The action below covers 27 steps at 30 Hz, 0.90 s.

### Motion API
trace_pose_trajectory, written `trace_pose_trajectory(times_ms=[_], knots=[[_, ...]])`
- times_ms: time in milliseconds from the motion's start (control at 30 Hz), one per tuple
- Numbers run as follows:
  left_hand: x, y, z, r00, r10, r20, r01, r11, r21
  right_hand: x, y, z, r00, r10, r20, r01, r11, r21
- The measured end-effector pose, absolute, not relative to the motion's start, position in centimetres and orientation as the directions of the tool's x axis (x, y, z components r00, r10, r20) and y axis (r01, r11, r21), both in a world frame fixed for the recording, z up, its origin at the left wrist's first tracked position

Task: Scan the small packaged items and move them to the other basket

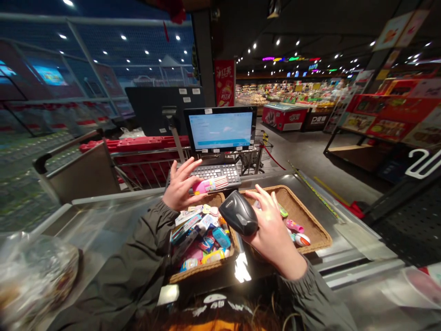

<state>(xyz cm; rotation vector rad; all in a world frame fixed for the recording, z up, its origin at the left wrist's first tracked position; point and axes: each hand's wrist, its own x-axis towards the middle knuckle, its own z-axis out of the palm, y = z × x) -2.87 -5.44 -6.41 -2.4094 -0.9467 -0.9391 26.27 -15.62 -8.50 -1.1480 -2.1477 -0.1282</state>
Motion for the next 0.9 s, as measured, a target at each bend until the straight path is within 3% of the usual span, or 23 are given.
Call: trace_pose_trajectory(times_ms=[467,900], knots=[[-6.3,-5.9,-10.0,0.500,0.592,0.632,0.772,-0.636,-0.016,23.9,-14.6,-9.7,-0.404,0.708,0.579,0.743,0.623,-0.244],[-6.4,-2.8,-17.1,0.563,0.740,0.368,0.762,-0.637,0.115,23.6,-13.9,-11.3,-0.338,0.786,0.517,0.780,0.542,-0.313]])
